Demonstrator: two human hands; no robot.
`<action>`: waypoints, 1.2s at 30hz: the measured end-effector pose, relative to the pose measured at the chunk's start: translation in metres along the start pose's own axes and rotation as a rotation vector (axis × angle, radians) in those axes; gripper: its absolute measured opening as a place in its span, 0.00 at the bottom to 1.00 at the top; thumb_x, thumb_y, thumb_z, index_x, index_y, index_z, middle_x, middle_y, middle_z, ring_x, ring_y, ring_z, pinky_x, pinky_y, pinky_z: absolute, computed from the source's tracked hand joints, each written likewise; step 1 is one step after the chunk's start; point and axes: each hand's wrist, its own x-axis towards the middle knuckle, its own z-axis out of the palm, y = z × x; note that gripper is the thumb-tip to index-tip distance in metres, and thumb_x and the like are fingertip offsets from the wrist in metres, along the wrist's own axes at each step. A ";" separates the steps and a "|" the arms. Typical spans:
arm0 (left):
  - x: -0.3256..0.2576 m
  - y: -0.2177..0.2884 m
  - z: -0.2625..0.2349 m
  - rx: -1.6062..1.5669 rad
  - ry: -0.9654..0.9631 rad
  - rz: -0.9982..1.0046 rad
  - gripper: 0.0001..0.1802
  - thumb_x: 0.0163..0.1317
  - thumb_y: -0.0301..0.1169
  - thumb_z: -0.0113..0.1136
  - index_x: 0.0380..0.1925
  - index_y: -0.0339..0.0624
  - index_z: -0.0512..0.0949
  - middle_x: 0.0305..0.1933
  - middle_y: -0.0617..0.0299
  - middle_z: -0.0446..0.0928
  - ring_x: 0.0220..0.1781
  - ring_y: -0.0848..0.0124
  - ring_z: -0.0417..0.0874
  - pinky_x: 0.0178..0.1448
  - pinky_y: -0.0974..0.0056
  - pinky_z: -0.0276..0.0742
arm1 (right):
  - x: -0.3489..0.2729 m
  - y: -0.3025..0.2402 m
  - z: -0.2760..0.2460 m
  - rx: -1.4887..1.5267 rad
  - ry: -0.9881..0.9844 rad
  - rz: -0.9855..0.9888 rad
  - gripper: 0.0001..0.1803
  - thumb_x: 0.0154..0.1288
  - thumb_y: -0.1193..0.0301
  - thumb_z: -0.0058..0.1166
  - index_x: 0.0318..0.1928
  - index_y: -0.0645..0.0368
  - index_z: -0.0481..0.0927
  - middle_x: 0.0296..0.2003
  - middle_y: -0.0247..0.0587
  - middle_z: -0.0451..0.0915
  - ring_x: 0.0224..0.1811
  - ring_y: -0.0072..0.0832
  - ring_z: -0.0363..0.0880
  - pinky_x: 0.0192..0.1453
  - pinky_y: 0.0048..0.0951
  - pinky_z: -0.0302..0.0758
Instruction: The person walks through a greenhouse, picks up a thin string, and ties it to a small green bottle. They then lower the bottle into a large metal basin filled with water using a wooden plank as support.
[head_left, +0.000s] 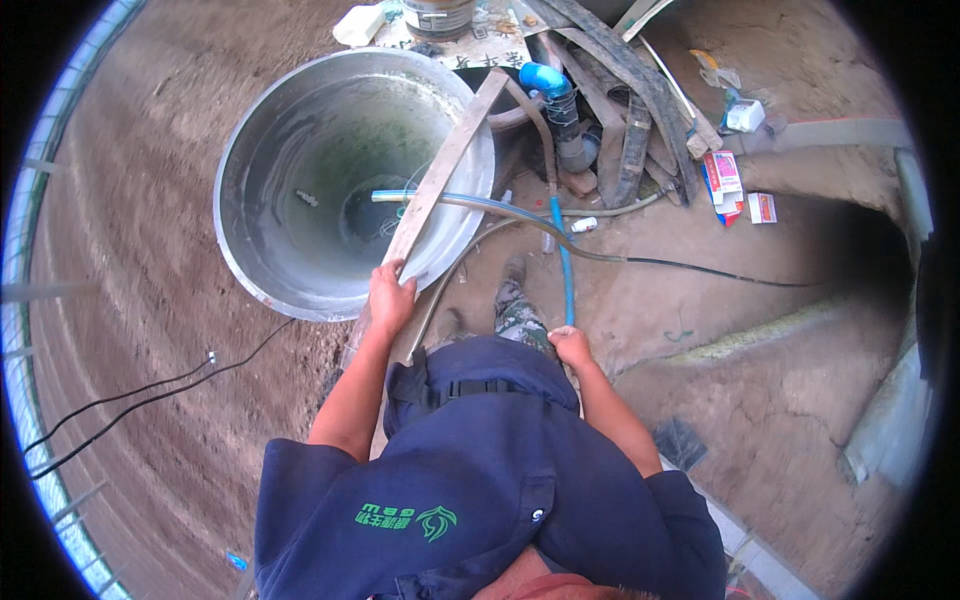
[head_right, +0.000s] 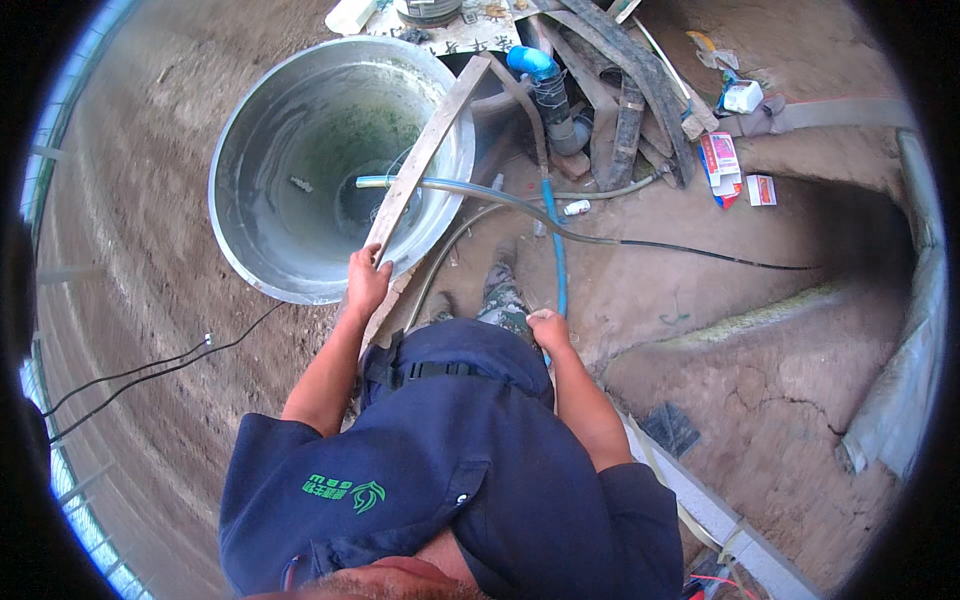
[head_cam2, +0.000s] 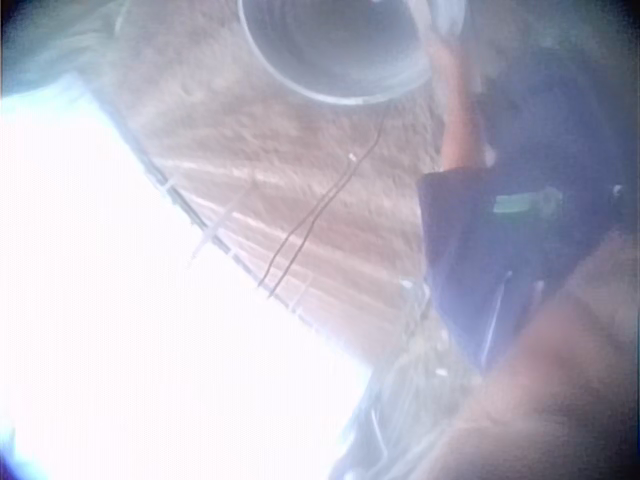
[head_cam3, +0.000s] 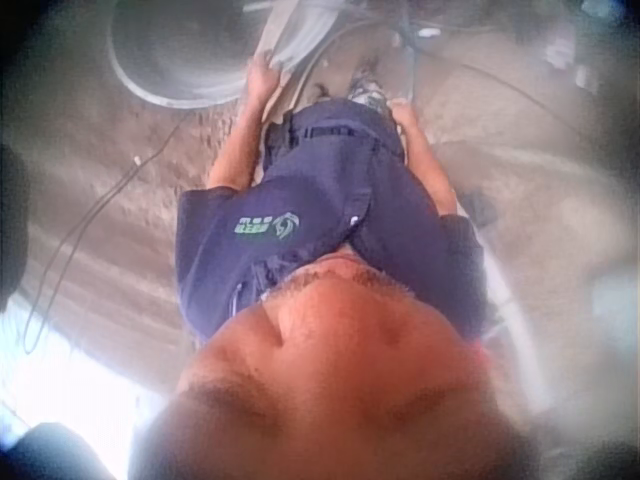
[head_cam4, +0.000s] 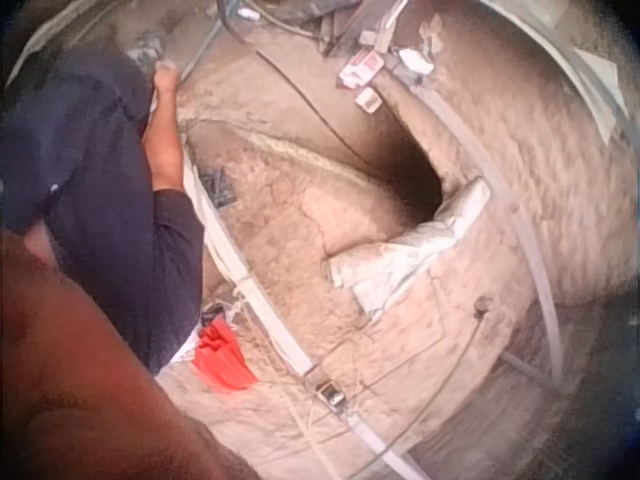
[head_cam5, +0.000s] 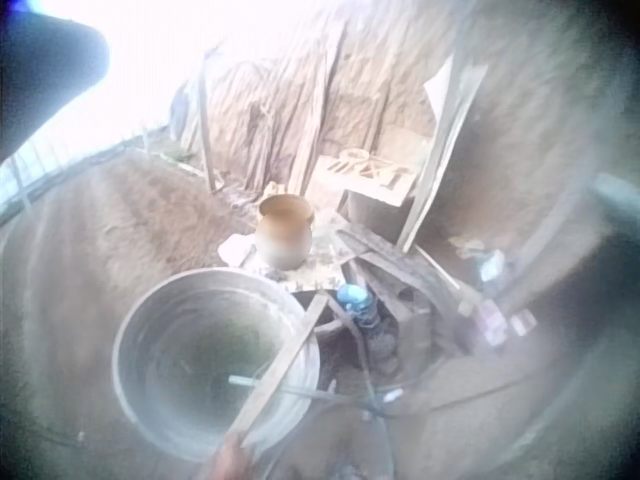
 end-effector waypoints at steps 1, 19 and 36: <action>0.007 0.007 -0.001 0.050 0.015 0.005 0.30 0.56 0.33 0.67 0.59 0.39 0.72 0.56 0.44 0.74 0.61 0.49 0.73 0.66 0.52 0.68 | 0.010 -0.007 -0.002 -0.028 -0.015 -0.042 0.10 0.60 0.68 0.63 0.37 0.63 0.86 0.29 0.38 0.84 0.31 0.25 0.80 0.37 0.30 0.76; 0.135 0.046 0.050 0.399 -0.136 -0.438 0.49 0.44 0.42 0.77 0.67 0.45 0.64 0.58 0.45 0.74 0.63 0.49 0.73 0.66 0.50 0.71 | 0.139 -0.252 -0.040 -0.488 -0.549 -0.449 0.17 0.62 0.61 0.59 0.47 0.57 0.84 0.44 0.52 0.85 0.50 0.47 0.83 0.56 0.43 0.77; 0.090 0.038 -0.019 0.188 0.099 -0.527 0.36 0.46 0.37 0.72 0.56 0.33 0.73 0.55 0.43 0.74 0.56 0.50 0.75 0.66 0.53 0.70 | 0.189 -0.350 0.054 -0.896 -0.442 -1.021 0.28 0.54 0.60 0.69 0.54 0.55 0.77 0.48 0.47 0.76 0.58 0.42 0.72 0.60 0.44 0.69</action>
